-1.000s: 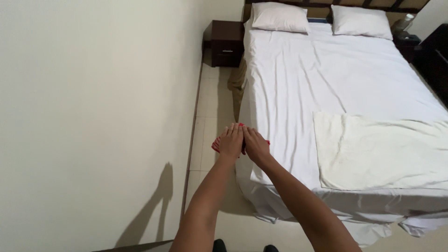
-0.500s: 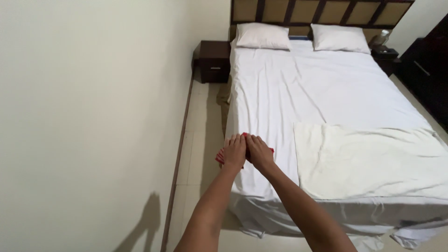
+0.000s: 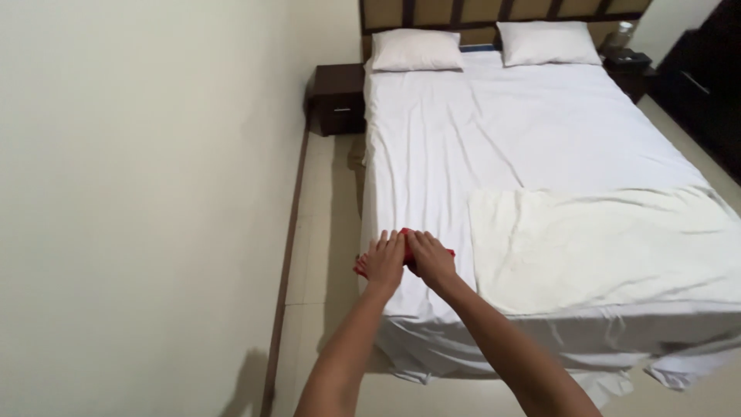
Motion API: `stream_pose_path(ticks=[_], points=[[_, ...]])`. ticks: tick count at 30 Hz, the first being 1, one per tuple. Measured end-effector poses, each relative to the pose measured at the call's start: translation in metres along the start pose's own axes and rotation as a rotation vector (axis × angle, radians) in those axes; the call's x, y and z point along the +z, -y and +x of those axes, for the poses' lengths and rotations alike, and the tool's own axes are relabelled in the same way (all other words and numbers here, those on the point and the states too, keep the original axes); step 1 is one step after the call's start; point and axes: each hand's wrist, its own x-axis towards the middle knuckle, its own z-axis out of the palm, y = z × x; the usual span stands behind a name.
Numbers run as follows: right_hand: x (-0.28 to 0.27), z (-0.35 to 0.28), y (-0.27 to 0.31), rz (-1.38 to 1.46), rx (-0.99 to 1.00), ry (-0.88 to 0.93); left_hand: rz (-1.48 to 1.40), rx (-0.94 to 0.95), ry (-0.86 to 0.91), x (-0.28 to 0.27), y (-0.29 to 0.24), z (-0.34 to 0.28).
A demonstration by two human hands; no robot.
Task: The person wipes the surface of a dark wooden nightstand using a red and white checkered cloth. After cleaning the nightstand, the person moves to the adjacent bed and wipes the white bedsheet with the same cloth.
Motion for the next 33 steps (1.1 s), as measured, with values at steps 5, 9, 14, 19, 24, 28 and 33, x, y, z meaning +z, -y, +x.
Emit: stream_pose_path(ticks=[5, 9, 14, 19, 24, 28, 33], points=[[-0.018, -0.006, 0.008, 0.026, 0.014, -0.061, -0.01, 0.032, 0.037, -0.016, -0.001, 0.005], [-0.016, -0.018, 0.013, 0.024, 0.032, -0.07, 0.011, 0.047, -0.008, -0.016, -0.001, 0.001], [-0.033, -0.015, 0.02, 0.009, 0.087, -0.042, -0.031, 0.055, 0.02, -0.012, -0.004, 0.006], [-0.01, -0.029, 0.015, -0.026, 0.09, -0.122, -0.061, 0.076, -0.03, 0.019, 0.0, -0.005], [-0.001, -0.031, 0.016, -0.071, 0.041, -0.167, -0.003, 0.014, 0.149, -0.001, -0.007, -0.008], [-0.025, -0.027, 0.018, 0.029, 0.079, -0.09, 0.033, 0.003, 0.117, -0.003, -0.01, -0.001], [-0.023, -0.031, -0.017, -0.04, -0.01, -0.224, -0.05, -0.231, 0.293, -0.007, -0.051, 0.016]])
